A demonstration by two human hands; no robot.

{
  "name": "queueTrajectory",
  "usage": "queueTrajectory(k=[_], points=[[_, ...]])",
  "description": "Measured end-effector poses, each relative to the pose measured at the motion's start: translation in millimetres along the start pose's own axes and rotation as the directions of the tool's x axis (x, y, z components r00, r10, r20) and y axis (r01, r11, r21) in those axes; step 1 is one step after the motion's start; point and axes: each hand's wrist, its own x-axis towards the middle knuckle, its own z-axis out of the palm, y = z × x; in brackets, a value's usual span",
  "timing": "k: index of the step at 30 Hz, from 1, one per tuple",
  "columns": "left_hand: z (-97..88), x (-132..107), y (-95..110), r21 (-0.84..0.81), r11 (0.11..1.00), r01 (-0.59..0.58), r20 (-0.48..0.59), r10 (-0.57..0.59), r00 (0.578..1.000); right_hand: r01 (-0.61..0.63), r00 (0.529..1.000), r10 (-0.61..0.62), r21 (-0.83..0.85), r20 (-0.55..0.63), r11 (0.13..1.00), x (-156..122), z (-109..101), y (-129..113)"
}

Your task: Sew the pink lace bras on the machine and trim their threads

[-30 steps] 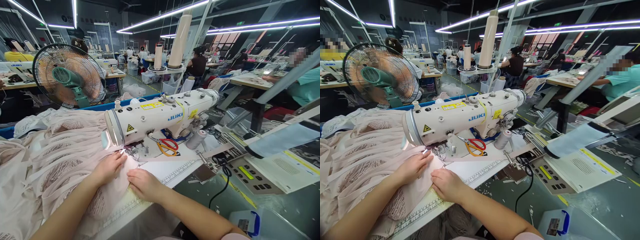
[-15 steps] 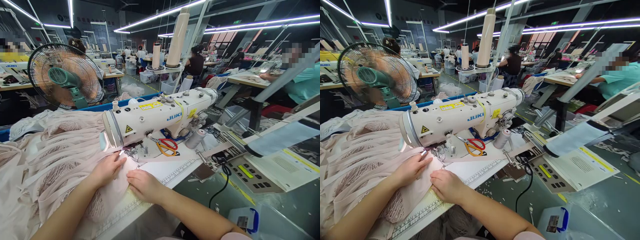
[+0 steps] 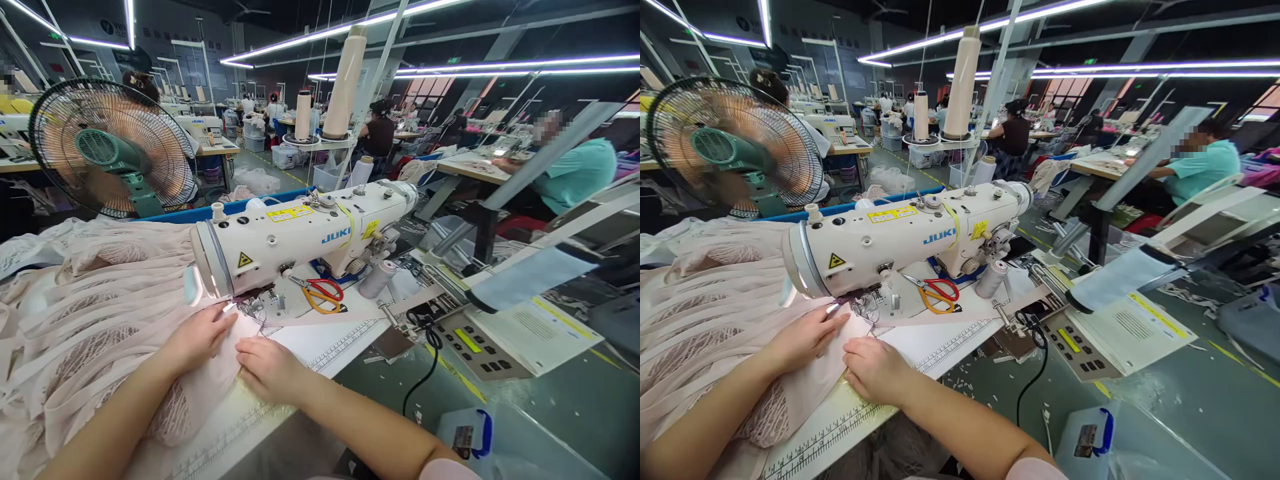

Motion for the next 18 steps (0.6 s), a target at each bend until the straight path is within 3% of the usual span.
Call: queueTrajectory(k=[6, 10, 13, 18], points=[[-7.5, 2, -3, 0.043, 0.999, -0.027, 0.007, 0.026, 1.000, 0.002, 1.000, -0.002, 0.016, -0.010, 1.000, 2, 2, 0], [-12.5, 1, 2, 0.063, 0.998, -0.022, -0.011, 0.022, 1.000, -0.128, 0.979, 0.130, 0.020, -0.158, 0.992, -2, -2, 1], [-9.0, -5, 24, 0.073, 0.997, 0.028, -0.052, -0.024, 0.998, -0.243, 0.949, 0.239, 0.004, -0.206, 0.970, -5, -3, 3], [16.2, -25, 78, 0.095, 0.995, -0.025, -0.079, 0.033, 0.996, -0.236, 0.960, 0.240, 0.045, -0.145, 0.971, -9, -5, 3]])
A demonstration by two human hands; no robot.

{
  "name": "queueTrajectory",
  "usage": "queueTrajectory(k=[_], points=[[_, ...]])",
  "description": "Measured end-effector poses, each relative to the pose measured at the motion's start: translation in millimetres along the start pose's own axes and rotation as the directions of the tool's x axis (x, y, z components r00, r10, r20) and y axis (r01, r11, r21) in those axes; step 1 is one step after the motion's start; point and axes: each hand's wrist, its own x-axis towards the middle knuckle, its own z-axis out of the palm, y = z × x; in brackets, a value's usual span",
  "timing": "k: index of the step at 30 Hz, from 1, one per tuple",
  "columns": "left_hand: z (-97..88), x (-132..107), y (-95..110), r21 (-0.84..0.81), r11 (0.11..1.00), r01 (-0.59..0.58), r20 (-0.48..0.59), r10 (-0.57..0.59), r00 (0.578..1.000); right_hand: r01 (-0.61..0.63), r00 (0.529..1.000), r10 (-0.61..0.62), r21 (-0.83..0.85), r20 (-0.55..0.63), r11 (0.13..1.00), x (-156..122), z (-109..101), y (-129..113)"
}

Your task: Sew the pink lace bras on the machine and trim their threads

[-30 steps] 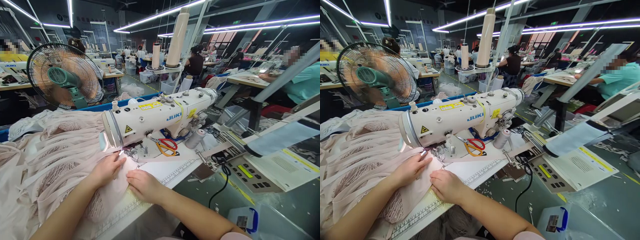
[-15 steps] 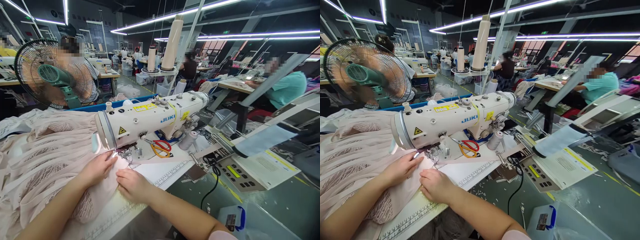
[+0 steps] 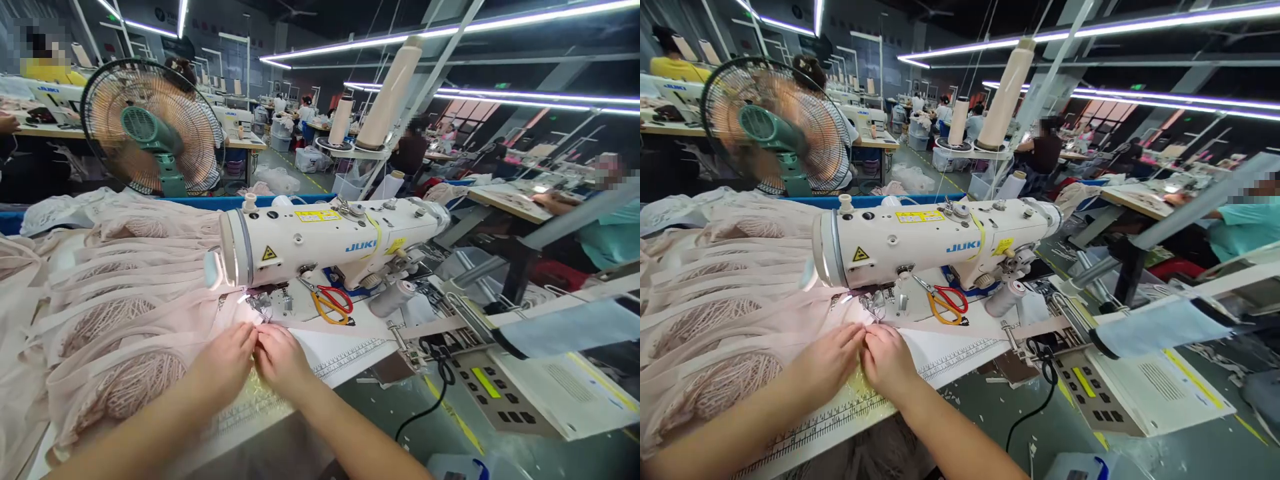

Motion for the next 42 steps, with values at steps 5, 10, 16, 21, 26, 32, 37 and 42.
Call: queueTrajectory(k=[5, 10, 16, 21, 26, 32, 37, 42], points=[[10.2, -12, -1, 0.099, 0.992, -0.077, -0.018, 0.079, 0.997, 0.033, 0.999, -0.033, 0.006, 0.027, 0.999, -3, -1, -1], [2.2, -8, -26, 0.076, 0.985, -0.156, -0.029, 0.159, 0.987, 0.027, 0.999, -0.027, 0.001, 0.047, 1.000, -4, 1, 0], [0.5, 0, -38, 0.000, 0.987, -0.160, -0.015, 0.160, 0.987, 0.019, 0.999, -0.019, 0.012, 0.044, 1.000, -4, 2, 1], [2.6, 6, -47, -0.110, 0.984, -0.143, -0.047, 0.139, 0.989, 0.010, 0.998, -0.011, 0.010, 0.063, 1.000, -4, 1, 1], [0.2, 11, -52, -0.094, 0.985, -0.146, -0.010, 0.146, 0.989, 0.006, 0.997, -0.007, 0.015, 0.073, 1.000, -3, -1, 0], [1.1, 14, -61, -0.105, 0.972, -0.209, -0.009, 0.209, 0.978, 0.015, 0.998, -0.016, 0.011, 0.062, 1.000, -4, 0, 2], [2.4, 16, -65, -0.086, 0.977, -0.197, -0.005, 0.198, 0.980, 0.008, 0.997, -0.008, 0.009, 0.078, 1.000, -4, 1, 3], [-3.0, 19, -69, -0.033, 0.980, -0.195, 0.003, 0.196, 0.981, 0.004, 0.998, -0.005, 0.014, 0.065, 1.000, -4, 1, 2]])
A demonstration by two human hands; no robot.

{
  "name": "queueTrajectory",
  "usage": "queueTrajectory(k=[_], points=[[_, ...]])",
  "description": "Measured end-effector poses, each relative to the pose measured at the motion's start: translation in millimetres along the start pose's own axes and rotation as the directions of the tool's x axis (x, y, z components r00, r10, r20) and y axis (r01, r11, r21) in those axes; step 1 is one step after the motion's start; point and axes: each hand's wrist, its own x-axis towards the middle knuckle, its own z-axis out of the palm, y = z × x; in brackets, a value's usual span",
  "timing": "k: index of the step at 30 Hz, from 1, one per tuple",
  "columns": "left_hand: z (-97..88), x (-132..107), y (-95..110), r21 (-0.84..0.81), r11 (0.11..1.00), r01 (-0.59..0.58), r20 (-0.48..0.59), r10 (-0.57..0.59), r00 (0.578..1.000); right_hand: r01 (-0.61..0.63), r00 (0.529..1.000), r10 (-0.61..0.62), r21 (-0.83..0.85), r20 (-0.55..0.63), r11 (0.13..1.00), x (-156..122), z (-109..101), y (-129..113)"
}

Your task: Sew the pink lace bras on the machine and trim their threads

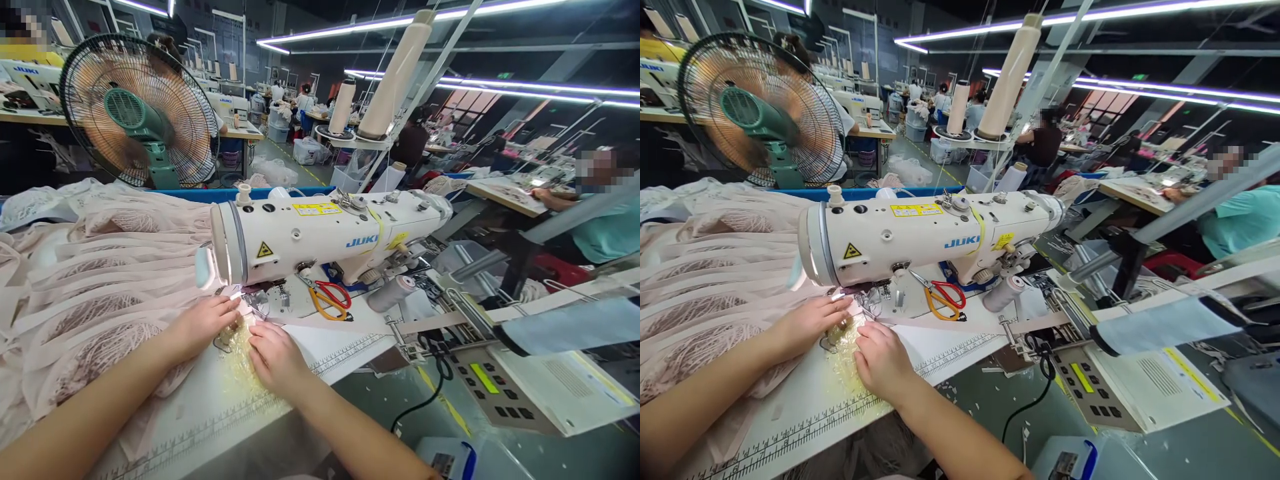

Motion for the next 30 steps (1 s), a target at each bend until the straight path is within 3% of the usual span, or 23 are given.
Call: queueTrajectory(k=[8, 13, 20, 24, 27, 28, 30], points=[[-3.2, 2, -4, -0.038, 0.999, -0.001, -0.028, 0.000, 1.000, 0.009, 1.000, -0.009, -0.002, -0.020, 1.000, -1, 1, 0], [2.0, 1, -8, 0.047, 0.999, -0.006, -0.001, 0.006, 1.000, 0.012, 0.999, -0.012, 0.000, -0.032, 1.000, 0, 0, 0], [-0.6, 5, -10, 0.133, 0.991, 0.016, -0.086, -0.004, 0.996, 0.009, 0.999, -0.008, 0.012, -0.031, 1.000, 1, 0, 1], [-26.1, 2, 16, 0.185, 0.982, 0.044, -0.097, -0.027, 0.995, 0.036, 0.997, -0.035, 0.011, -0.066, 0.999, 4, -1, 0], [-48.3, -21, 54, 0.214, 0.953, 0.215, -0.016, -0.216, 0.976, 0.075, 0.994, -0.067, 0.095, -0.089, 0.993, -1, -14, -11], [-53.6, -33, 67, 0.221, 0.928, 0.301, 0.066, -0.322, 0.945, 0.096, 0.994, -0.086, 0.167, -0.065, 0.981, -7, -21, -15], [-59.1, -60, 86, 0.240, 0.858, 0.453, 0.215, -0.503, 0.837, 0.130, 0.983, -0.169, 0.369, 0.073, 0.920, -25, -35, -23]])
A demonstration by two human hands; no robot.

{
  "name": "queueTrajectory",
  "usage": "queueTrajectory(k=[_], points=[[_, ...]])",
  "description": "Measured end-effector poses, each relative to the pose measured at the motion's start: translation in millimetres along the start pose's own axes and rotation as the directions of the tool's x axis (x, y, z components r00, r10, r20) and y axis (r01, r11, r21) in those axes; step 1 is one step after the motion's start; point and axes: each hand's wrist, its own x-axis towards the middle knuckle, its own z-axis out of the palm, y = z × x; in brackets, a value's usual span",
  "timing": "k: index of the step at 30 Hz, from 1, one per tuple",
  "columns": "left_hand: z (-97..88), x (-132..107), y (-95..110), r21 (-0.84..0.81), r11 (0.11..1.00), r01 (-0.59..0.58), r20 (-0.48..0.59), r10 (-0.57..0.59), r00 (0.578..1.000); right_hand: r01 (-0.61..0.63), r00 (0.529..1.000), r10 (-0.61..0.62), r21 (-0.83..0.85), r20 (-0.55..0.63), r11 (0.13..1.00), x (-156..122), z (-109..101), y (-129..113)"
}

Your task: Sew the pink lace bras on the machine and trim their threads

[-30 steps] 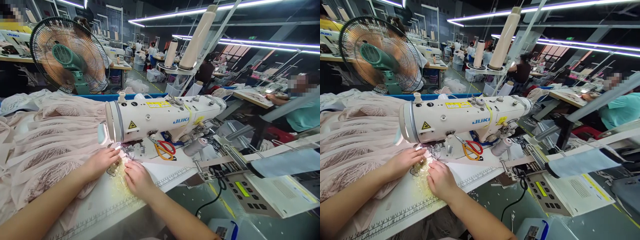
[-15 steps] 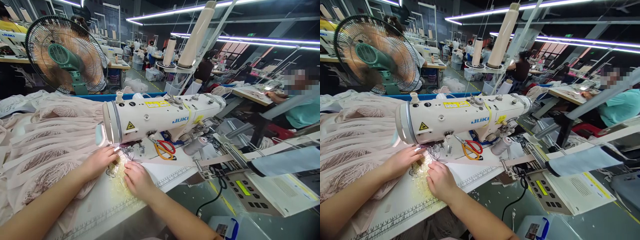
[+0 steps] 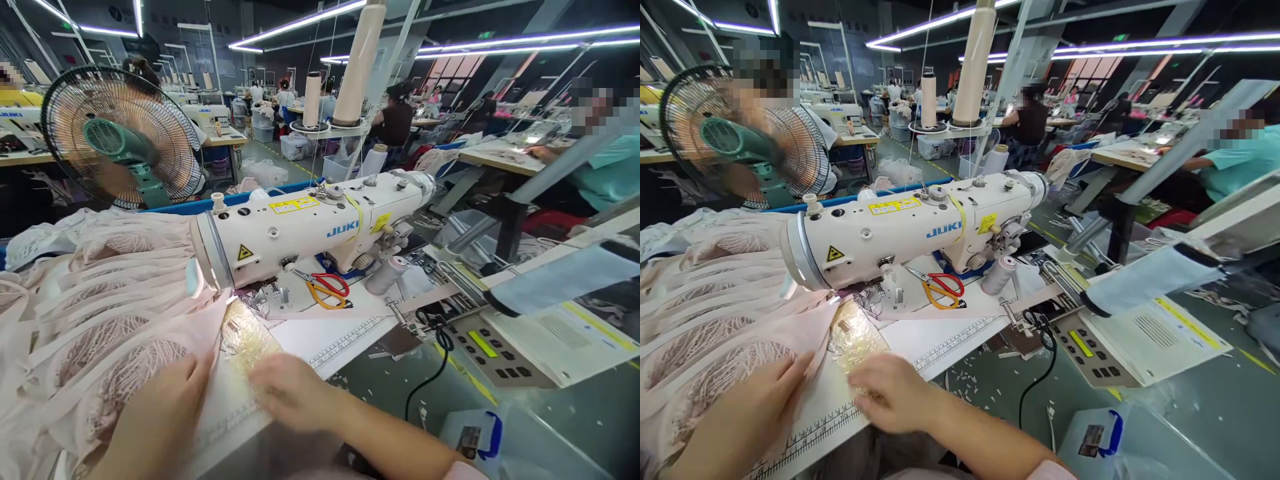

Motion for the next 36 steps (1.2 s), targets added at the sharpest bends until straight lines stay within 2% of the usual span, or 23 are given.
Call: queueTrajectory(k=[1, 2, 3, 4, 5, 6, 7, 8, 10, 13, 16, 19, 22, 24, 25, 26, 28, 29, 32, 34, 36], points=[[3.3, -15, -1, -0.018, 0.998, 0.055, 0.063, -0.054, 0.997, 0.012, 0.989, -0.028, 0.113, 0.143, 0.994, -12, -3, -6], [7.8, -27, -4, -0.028, 0.995, 0.096, 0.096, -0.093, 0.991, -0.011, 0.953, -0.049, 0.196, 0.299, 0.981, -26, -6, -9], [12.6, -36, -8, -0.030, 0.992, 0.123, 0.110, -0.119, 0.987, -0.074, 0.898, -0.026, 0.210, 0.439, 0.975, -40, -7, -9], [17.1, -41, -12, -0.017, 0.989, 0.149, 0.110, -0.146, 0.983, -0.169, 0.830, 0.058, 0.150, 0.554, 0.974, -55, -6, -6], [20.7, -43, -15, 0.009, 0.984, 0.178, 0.105, -0.178, 0.979, -0.285, 0.754, 0.206, 0.028, 0.624, 0.958, -69, -4, 0], [23.1, -42, -19, 0.038, 0.978, 0.207, 0.098, -0.210, 0.973, -0.409, 0.676, 0.403, -0.140, 0.617, 0.902, -82, -1, 7], [24.0, -39, -23, 0.061, 0.971, 0.231, 0.095, -0.236, 0.967, -0.524, 0.620, 0.597, -0.297, 0.510, 0.798, -93, 3, 16], [23.6, -35, -26, 0.071, 0.965, 0.251, 0.095, -0.257, 0.962, -0.567, 0.594, 0.679, -0.374, 0.432, 0.734, -102, 8, 25], [19.9, -24, -33, 0.049, 0.962, 0.267, 0.100, -0.271, 0.957, -0.603, 0.564, 0.754, -0.457, 0.336, 0.654, -116, 19, 41], [13.9, -11, -44, -0.019, 0.959, 0.282, 0.065, -0.280, 0.958, -0.600, 0.549, 0.783, -0.513, 0.294, 0.614, -127, 32, 54], [14.7, -10, -50, -0.073, 0.955, 0.289, 0.006, -0.289, 0.957, -0.592, 0.552, 0.796, -0.555, 0.248, 0.584, -133, 37, 57], [20.8, -25, -45, -0.123, 0.952, 0.282, -0.020, -0.287, 0.958, -0.586, 0.564, 0.801, -0.585, 0.202, 0.561, -135, 32, 54], [28.1, -57, -22, -0.230, 0.945, 0.231, -0.134, -0.266, 0.955, -0.559, 0.591, 0.779, -0.589, 0.210, 0.584, -133, 18, 42], [34.8, -85, 2, -0.408, 0.904, 0.131, -0.260, -0.253, 0.932, -0.511, 0.623, 0.734, -0.571, 0.270, 0.643, -128, 7, 24], [39.5, -98, 16, -0.512, 0.855, 0.078, -0.286, -0.256, 0.923, -0.478, 0.639, 0.702, -0.554, 0.313, 0.682, -124, 1, 11], [45.5, -110, 30, -0.611, 0.791, 0.028, -0.261, -0.236, 0.936, -0.433, 0.661, 0.654, -0.525, 0.368, 0.733, -118, -4, -4], [61.1, -126, 57, -0.769, 0.639, 0.006, -0.113, -0.145, 0.983, -0.338, 0.706, 0.536, -0.445, 0.462, 0.829, -103, -16, -38], [70.0, -130, 69, -0.827, 0.561, 0.044, -0.022, -0.111, 0.994, -0.256, 0.754, 0.430, -0.381, 0.497, 0.888, -94, -21, -55], [93.4, -123, 101, -0.916, 0.353, 0.192, 0.193, -0.034, 0.981, -0.073, 0.888, 0.163, -0.218, 0.430, 0.973, -62, -37, -96], [98.8, -111, 118, -0.955, 0.218, 0.200, 0.206, 0.006, 0.979, 0.021, 0.939, 0.029, -0.143, 0.342, 0.989, -44, -48, -111], [92.6, -99, 128, -0.991, 0.032, 0.132, 0.131, -0.025, 0.991, 0.022, 0.967, 0.012, -0.131, 0.255, 0.991, -31, -59, -113]])
